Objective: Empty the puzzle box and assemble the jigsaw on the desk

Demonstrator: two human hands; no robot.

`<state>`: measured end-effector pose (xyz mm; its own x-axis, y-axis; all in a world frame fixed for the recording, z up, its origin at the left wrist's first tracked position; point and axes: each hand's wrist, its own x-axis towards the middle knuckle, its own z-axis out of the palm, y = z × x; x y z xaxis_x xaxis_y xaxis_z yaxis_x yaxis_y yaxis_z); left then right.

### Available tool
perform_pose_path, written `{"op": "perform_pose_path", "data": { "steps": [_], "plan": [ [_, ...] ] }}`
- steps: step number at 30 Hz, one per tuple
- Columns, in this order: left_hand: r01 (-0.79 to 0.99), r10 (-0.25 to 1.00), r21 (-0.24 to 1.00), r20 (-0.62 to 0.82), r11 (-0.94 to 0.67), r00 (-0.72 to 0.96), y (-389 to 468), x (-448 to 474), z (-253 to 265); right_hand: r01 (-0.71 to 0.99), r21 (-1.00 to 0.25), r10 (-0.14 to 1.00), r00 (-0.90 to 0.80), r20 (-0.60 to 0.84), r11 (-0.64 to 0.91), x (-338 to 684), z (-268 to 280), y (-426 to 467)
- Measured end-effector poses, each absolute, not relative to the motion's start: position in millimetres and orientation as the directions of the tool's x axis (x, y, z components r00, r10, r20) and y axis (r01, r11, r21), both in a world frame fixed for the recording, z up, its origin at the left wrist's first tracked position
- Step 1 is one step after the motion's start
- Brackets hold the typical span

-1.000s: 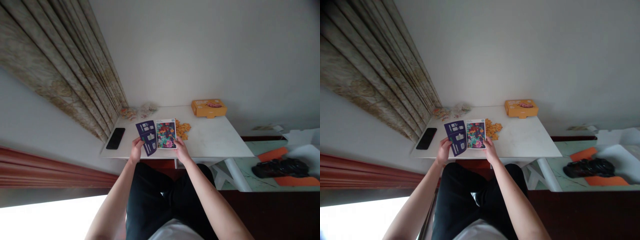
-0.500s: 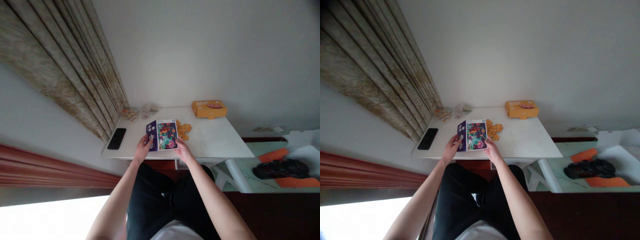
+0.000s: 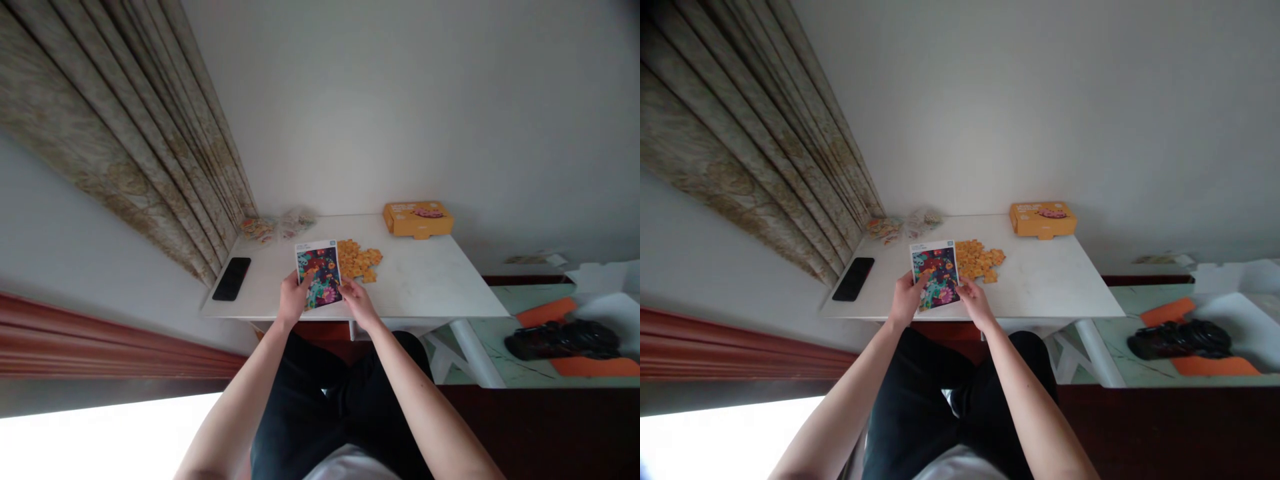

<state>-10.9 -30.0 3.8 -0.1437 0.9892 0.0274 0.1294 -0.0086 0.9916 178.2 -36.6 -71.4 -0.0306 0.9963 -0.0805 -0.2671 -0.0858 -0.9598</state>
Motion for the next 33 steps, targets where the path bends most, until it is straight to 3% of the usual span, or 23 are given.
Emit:
{"op": "perform_pose_path", "data": {
  "steps": [4,8,12,16,20,24,26,28,31,33],
  "plan": [
    [-0.038,0.926,0.998,0.034,-0.053,-0.377,-13.0,-33.8,-14.4,-0.314,-0.945,0.996,-0.03,-0.082,-0.087,177.9,-67.2,-38.6],
    [-0.015,0.868,1.0,0.012,-0.023,-0.496,9.4,-67.2,-31.5,-0.326,-0.942,0.997,-0.022,-0.078,-0.081,176.2,-63.5,-39.6],
    [0.212,0.851,0.977,0.092,0.023,-0.516,20.4,-90.3,-40.8,-0.316,-0.946,0.997,-0.012,-0.074,-0.074,176.0,-66.2,-38.9],
    [0.533,0.798,0.841,0.258,0.092,-0.545,14.9,-90.0,-43.2,-0.286,-0.956,0.998,-0.008,-0.062,-0.061,176.4,-68.9,-38.6],
    [0.776,0.887,0.628,0.391,-0.063,-0.245,5.1,-63.8,-45.9,-0.277,-0.959,0.999,-0.008,-0.053,-0.053,173.2,-68.1,-40.8],
    [0.81,0.94,0.513,0.314,-0.284,0.131,5.5,-30.3,-47.2,-0.241,-0.969,0.998,0.008,-0.065,-0.061,172.7,-65.6,-41.5],
    [0.815,0.945,0.489,0.254,-0.311,0.207,10.2,-17.6,-45.8,-0.126,-0.992,0.997,0.07,-0.028,-0.019,178.5,-62.2,-38.0],
    [0.831,0.953,0.471,0.208,-0.295,0.22,16.2,-7.8,-43.6,0.106,-0.992,0.981,0.176,0.085,0.067,188.7,-56.9,-30.3],
    [0.868,0.969,0.434,0.15,-0.242,0.196,23.8,5.0,-41.1,0.517,-0.849,0.93,0.244,0.273,0.114,206.1,-50.0,-11.1],
    [0.897,0.978,0.391,0.113,-0.206,0.175,26.5,13.6,-41.4,0.691,-0.718,0.934,0.196,0.299,0.085,215.5,-49.3,4.6]
  ]
}}
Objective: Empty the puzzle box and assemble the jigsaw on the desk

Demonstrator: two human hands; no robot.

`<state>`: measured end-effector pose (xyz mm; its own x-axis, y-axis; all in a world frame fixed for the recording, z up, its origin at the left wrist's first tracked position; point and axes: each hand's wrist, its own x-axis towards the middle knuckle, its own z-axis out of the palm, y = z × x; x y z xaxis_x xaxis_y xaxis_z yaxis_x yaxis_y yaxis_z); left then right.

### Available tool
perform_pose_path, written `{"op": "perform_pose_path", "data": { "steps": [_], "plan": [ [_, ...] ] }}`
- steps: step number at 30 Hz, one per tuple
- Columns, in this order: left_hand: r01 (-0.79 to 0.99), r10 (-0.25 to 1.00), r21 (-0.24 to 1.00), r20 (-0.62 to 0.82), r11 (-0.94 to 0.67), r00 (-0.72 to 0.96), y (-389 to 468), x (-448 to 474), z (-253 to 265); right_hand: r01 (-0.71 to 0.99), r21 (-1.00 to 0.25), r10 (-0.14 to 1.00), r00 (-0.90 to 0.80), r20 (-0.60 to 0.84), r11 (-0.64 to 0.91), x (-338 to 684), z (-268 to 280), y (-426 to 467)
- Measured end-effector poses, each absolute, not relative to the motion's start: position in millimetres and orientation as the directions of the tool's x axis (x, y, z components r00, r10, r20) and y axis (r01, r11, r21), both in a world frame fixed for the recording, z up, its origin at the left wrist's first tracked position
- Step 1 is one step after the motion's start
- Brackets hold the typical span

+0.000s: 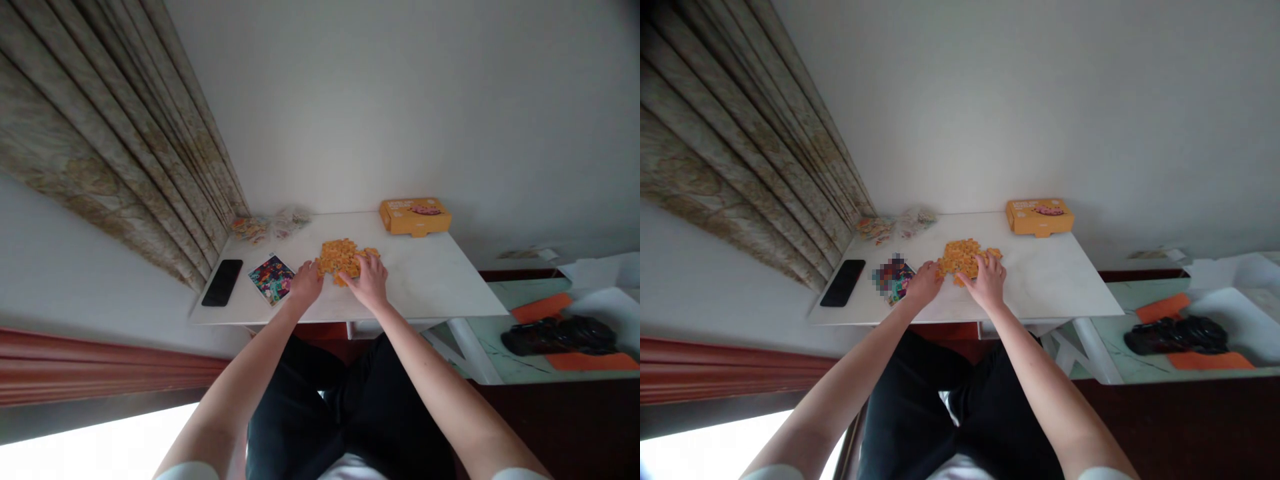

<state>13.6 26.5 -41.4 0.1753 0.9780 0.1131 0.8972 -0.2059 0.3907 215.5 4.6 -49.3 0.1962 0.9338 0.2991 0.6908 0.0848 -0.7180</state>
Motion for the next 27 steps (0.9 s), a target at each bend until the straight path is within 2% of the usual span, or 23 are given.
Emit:
{"op": "perform_pose_path", "data": {
  "steps": [2,5,8,11,16,20,23,27],
  "plan": [
    [0.919,0.982,0.348,0.093,-0.184,0.162,27.1,21.6,-43.5,0.781,-0.623,0.952,0.154,0.265,0.047,223.1,-52.1,20.6],
    [0.928,0.982,0.325,0.102,-0.182,0.157,24.9,29.9,-48.2,0.835,-0.55,0.969,0.152,0.192,-0.022,235.4,-59.8,41.7],
    [0.911,0.973,0.341,0.11,-0.23,0.205,21.7,32.5,-52.2,0.854,-0.512,0.973,0.184,0.137,-0.089,249.2,-66.3,56.3],
    [0.885,0.963,0.38,0.112,-0.269,0.245,21.4,32.9,-55.8,0.872,-0.483,0.977,0.166,0.134,-0.081,257.8,-68.6,64.7],
    [0.853,0.965,0.452,0.152,-0.26,0.214,31.8,43.1,-61.7,0.885,-0.453,0.984,0.158,0.079,-0.106,258.3,-62.6,76.5],
    [0.855,0.956,0.426,0.149,-0.294,0.254,41.0,59.7,-63.9,0.886,-0.428,0.982,0.185,-0.025,-0.178,259.7,-55.4,91.1],
    [0.867,0.94,0.364,0.123,-0.34,0.317,42.9,68.8,-65.8,0.87,-0.447,0.978,0.17,-0.124,-0.208,263.9,-51.5,104.4],
    [0.89,0.936,0.291,0.113,-0.352,0.334,41.8,72.9,-68.6,0.747,-0.632,0.975,0.107,-0.196,-0.209,270.0,-48.3,120.5]
  ]
}}
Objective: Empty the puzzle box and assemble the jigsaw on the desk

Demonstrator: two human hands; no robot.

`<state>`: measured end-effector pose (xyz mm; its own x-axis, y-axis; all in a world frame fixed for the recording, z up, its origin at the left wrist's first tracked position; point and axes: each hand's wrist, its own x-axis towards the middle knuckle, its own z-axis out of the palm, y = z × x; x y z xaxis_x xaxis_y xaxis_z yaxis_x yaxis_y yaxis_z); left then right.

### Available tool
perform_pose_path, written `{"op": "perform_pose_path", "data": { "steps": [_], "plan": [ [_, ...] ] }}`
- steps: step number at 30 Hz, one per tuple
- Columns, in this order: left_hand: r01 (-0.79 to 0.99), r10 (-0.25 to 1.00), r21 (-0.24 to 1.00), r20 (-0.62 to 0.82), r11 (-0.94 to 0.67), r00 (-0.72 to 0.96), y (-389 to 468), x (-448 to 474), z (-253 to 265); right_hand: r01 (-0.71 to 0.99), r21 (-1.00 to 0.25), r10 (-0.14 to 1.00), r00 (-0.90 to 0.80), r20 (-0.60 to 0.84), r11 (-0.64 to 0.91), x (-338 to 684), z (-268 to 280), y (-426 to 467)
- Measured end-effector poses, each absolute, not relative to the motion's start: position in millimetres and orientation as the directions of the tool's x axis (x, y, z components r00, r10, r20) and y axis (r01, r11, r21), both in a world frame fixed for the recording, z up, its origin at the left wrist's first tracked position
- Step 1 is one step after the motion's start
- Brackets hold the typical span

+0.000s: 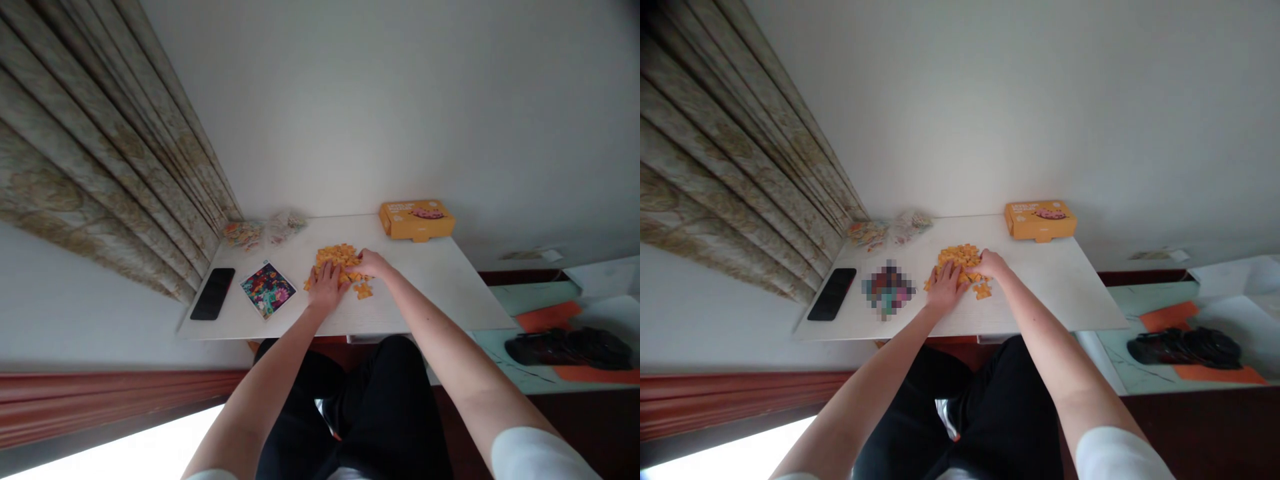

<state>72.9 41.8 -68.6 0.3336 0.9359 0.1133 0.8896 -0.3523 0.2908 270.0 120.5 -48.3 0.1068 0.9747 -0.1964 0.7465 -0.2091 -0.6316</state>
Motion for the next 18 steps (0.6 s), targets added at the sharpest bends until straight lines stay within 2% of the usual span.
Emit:
{"op": "perform_pose_path", "data": {
  "steps": [2,6,10,12,15,18],
  "plan": [
    [0.893,0.936,0.278,0.11,-0.353,0.335,41.7,73.1,-69.4,0.672,-0.709,0.971,0.063,-0.233,-0.213,271.8,-47.1,126.3],
    [0.894,0.937,0.281,0.124,-0.348,0.326,42.4,74.9,-69.2,0.562,-0.785,0.938,-0.043,-0.343,-0.261,271.6,-45.8,131.4],
    [0.904,0.946,0.28,0.116,-0.323,0.302,44.3,81.0,-67.1,0.388,-0.879,0.952,-0.013,-0.306,-0.277,268.3,-44.5,130.3],
    [0.912,0.95,0.265,0.099,-0.313,0.297,46.3,85.4,-65.8,0.458,-0.849,0.945,-0.053,-0.322,-0.263,267.4,-41.2,131.0],
    [0.928,0.955,0.225,0.083,-0.297,0.285,51.4,92.7,-63.6,0.657,-0.71,0.906,-0.097,-0.412,-0.253,268.1,-33.0,135.2],
    [0.938,0.959,0.2,0.087,-0.283,0.27,57.6,99.3,-61.2,0.729,-0.638,0.9,-0.071,-0.43,-0.247,271.4,-25.5,140.6]
  ]
}}
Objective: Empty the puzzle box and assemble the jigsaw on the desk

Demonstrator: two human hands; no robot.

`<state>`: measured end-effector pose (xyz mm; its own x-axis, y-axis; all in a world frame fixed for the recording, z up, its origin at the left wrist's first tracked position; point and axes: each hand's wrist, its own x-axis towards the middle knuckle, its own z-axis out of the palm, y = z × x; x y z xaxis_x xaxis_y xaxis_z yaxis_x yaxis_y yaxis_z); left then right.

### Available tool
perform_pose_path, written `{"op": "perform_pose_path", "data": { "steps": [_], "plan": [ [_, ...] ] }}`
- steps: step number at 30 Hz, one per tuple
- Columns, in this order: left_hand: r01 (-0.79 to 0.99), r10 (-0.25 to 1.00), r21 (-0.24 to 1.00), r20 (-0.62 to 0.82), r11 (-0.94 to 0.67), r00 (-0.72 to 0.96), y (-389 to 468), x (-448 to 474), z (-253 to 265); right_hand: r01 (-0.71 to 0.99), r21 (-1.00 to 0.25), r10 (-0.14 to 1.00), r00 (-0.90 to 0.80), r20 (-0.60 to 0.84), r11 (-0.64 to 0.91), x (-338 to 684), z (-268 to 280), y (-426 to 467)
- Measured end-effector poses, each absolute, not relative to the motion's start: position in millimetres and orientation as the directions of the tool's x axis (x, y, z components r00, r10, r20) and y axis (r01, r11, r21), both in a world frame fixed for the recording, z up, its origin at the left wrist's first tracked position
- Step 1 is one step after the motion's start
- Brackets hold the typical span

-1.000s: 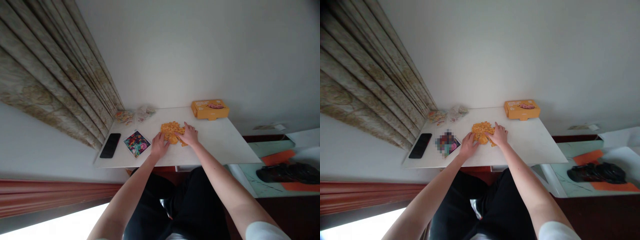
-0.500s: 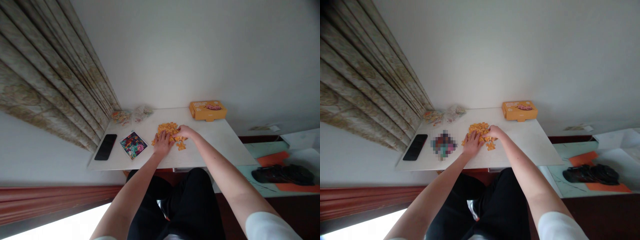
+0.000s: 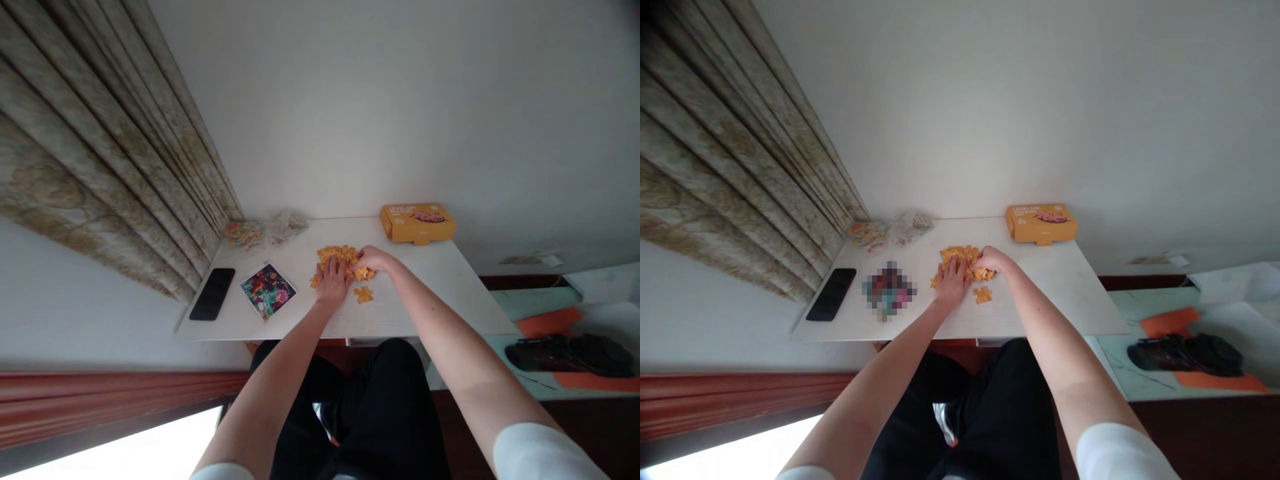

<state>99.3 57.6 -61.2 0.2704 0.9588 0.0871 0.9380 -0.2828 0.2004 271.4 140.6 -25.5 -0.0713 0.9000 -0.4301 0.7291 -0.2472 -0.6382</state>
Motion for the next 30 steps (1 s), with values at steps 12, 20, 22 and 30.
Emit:
{"op": "perform_pose_path", "data": {
  "steps": [12,20,22,30],
  "plan": [
    [0.935,0.971,0.276,0.151,-0.221,0.185,69.2,104.2,-60.1,0.667,-0.736,0.992,0.032,-0.123,-0.113,296.9,-40.3,139.1],
    [0.943,0.978,0.273,0.136,-0.188,0.156,74.7,107.8,-56.7,0.621,-0.774,0.982,-0.038,-0.187,-0.123,299.4,-47.7,137.1],
    [0.944,0.977,0.267,0.137,-0.193,0.161,74.0,107.6,-56.2,0.647,-0.755,0.96,-0.128,-0.248,-0.109,297.8,-46.9,139.7],
    [0.941,0.974,0.274,0.162,-0.2,0.16,73.0,106.1,-58.1,0.673,-0.727,0.945,-0.132,-0.3,-0.137,291.3,-44.4,147.1]
  ]
}}
